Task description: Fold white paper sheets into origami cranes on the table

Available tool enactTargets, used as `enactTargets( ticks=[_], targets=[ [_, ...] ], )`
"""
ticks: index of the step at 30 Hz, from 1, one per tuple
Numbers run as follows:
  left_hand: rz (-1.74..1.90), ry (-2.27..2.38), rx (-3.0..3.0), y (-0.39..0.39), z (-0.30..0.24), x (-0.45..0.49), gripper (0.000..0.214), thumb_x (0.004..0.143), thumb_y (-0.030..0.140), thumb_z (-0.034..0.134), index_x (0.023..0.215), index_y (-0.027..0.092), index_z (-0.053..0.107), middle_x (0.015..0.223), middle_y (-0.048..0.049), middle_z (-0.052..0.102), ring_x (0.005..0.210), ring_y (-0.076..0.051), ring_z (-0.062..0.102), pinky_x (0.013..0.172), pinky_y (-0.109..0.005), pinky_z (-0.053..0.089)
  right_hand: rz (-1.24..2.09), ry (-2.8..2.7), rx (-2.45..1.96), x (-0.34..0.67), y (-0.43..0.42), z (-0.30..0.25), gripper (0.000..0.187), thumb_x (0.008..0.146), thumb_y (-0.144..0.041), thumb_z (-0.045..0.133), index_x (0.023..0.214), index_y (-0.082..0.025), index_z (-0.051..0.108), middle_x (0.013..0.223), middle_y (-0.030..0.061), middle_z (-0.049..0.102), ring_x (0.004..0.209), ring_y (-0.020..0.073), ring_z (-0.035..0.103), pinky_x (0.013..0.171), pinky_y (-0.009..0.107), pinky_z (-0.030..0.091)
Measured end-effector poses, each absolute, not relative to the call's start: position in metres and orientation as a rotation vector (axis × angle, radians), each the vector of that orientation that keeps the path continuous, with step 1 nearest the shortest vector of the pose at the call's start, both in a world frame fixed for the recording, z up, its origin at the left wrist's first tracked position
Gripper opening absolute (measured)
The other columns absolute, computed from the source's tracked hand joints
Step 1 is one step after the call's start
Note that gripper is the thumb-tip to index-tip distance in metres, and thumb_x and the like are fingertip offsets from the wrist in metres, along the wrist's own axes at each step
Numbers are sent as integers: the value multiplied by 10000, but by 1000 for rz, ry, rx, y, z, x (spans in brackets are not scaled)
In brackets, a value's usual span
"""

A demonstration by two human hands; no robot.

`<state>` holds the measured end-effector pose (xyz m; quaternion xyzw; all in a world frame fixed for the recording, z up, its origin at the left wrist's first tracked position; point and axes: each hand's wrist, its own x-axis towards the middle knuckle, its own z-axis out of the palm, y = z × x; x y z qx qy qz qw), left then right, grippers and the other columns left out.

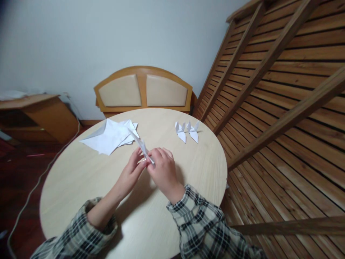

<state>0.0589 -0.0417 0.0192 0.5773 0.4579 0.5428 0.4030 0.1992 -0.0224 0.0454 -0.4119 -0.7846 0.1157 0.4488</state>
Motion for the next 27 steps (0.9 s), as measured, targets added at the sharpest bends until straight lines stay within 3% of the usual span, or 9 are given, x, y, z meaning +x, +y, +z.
enactTargets(
  ticks=[3,12,17,21,27],
  targets=[
    [1348,1083,1368,-44,19,58,479,904,358,600,1347,261,447,1370,-112,536,1287,-268,488,1091,-431,401,162,-2058,-983,197,-29,37,193,865,-95,524,988,-230,585,994,53,691,976,224,626,1075,490,363],
    [1350,1015,1060,-48,9,58,316,893,354,569,1183,229,553,1249,-100,614,1172,-251,576,920,-364,511,154,-2246,-931,197,-42,25,399,854,-66,519,1215,-222,585,1267,69,652,1205,224,576,1185,546,215],
    [1389,981,895,-43,9,49,359,823,283,605,1165,178,581,1254,-105,644,1147,-256,600,916,-347,499,104,-2363,-944,201,-47,17,474,899,-89,502,1342,-257,524,1412,64,554,1381,238,418,1181,570,231],
    [1398,1006,831,-42,5,38,367,808,284,644,1146,151,594,1144,-107,691,1005,-243,650,828,-326,513,19,-2420,-981,208,-51,14,470,914,-88,478,1351,-255,518,1464,55,500,1437,242,329,1191,571,230],
    [1388,1017,799,-41,0,31,382,789,289,683,1135,143,617,1072,-106,711,957,-247,652,799,-322,502,-22,-2450,-1043,224,-55,8,635,828,-13,484,1416,-253,456,1569,71,340,1473,275,242,1187,580,244]
  ],
)
